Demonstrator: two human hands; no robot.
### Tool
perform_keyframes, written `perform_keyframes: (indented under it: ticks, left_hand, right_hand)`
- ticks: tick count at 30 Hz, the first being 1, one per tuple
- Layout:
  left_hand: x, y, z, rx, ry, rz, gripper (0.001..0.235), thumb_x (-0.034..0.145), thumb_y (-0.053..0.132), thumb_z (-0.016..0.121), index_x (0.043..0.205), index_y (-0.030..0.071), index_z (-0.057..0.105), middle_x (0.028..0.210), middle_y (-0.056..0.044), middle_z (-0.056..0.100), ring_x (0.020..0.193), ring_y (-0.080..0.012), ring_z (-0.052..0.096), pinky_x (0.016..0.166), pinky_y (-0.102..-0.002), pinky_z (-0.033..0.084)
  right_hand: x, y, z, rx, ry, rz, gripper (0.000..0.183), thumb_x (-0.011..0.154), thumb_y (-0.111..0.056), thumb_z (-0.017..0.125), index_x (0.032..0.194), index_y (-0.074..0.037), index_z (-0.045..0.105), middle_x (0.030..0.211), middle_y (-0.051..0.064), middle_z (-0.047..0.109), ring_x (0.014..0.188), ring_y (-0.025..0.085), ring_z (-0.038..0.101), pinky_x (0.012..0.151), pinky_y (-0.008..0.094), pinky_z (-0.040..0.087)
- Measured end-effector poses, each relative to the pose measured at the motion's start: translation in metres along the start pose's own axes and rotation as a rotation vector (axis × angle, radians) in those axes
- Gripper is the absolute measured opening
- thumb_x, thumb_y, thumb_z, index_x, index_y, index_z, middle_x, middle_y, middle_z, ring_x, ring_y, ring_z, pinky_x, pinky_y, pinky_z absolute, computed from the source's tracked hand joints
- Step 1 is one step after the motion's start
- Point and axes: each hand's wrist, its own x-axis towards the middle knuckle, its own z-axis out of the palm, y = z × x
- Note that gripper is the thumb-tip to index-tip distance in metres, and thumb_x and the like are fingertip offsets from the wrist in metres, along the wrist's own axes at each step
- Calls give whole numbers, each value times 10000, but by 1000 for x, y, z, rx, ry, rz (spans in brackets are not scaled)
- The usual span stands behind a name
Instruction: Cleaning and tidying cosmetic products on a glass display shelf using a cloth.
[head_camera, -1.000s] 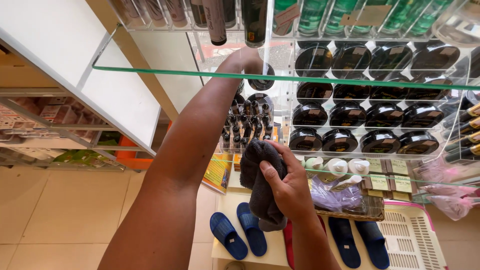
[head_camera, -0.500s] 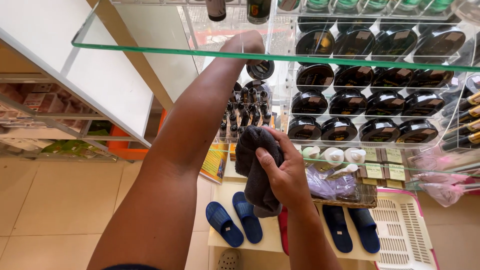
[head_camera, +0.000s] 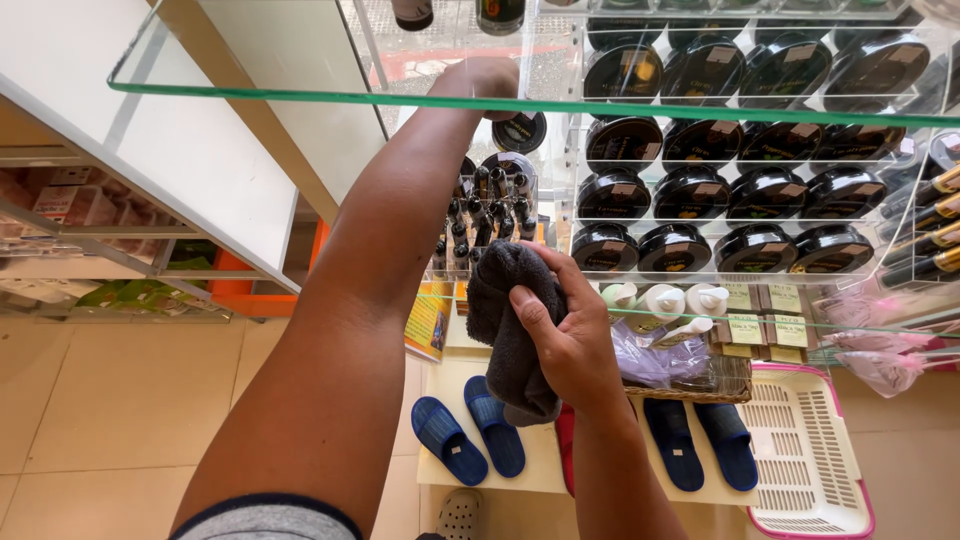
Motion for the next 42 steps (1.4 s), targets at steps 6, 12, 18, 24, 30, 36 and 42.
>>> perform_keyframes:
  ticks: [6,12,18,24,30,36,42]
  left_hand:
    - [27,-3,12,78,-25,13,382,777,-29,608,1119,76,741,1174,-194,699,1082,-320,664,951,-493,530]
    - [39,0,30,167,-56,43,330,825,22,613,1113,118,743,1246,-190,656,1109,-332,644,1043,-576,375]
    - [25,3,28,254,-64,69,280,873,72,619,1107,159,744,1318,-187,613,1136,-343,624,1135,-657,219]
    - [-61,4,-59,282,90,49,327,894,61,593,1189,147,705,1352,-188,623,1178,-336,620,1117,-601,307]
    - [-60,7,-82,281,198,83,365,878,24,579,1224,95,668,1355,-210,608,1183,-341,617,1031,-534,369]
    - [-27,14,-42,239,190,159,407,862,-12,565,1260,45,630,1359,-232,593,1189,-346,614,946,-467,431]
    - [-13,20,-20,185,145,228,445,849,-42,552,1289,3,599,1361,-251,580,1193,-350,611,875,-411,483]
  right_hand:
    - [2,-1,1,24,-10,-35,413,980,-92,657,1383,-29,593,1169,65,691,1047,123,655,945,281,547]
    - [5,-4,0,77,-24,-51,399,993,-84,643,1384,-28,584,1180,66,681,1067,125,647,964,287,543]
    - [3,-7,1,76,-23,-73,384,995,-70,635,1374,-28,586,1173,59,681,1070,118,642,969,277,537]
    - [2,1,-2,101,-30,-127,386,971,-70,648,1353,-30,611,1129,44,688,1015,105,628,920,262,520]
    - [-1,8,-6,64,-24,-122,409,935,-97,660,1339,-47,621,1104,60,712,992,123,653,890,279,539]
    - [-5,17,-9,37,-53,-103,434,927,-120,667,1354,-64,614,1107,76,727,984,135,673,879,291,551]
    - [-4,27,-10,50,-74,-124,406,946,-117,666,1343,-51,617,1122,76,713,996,132,656,883,286,545]
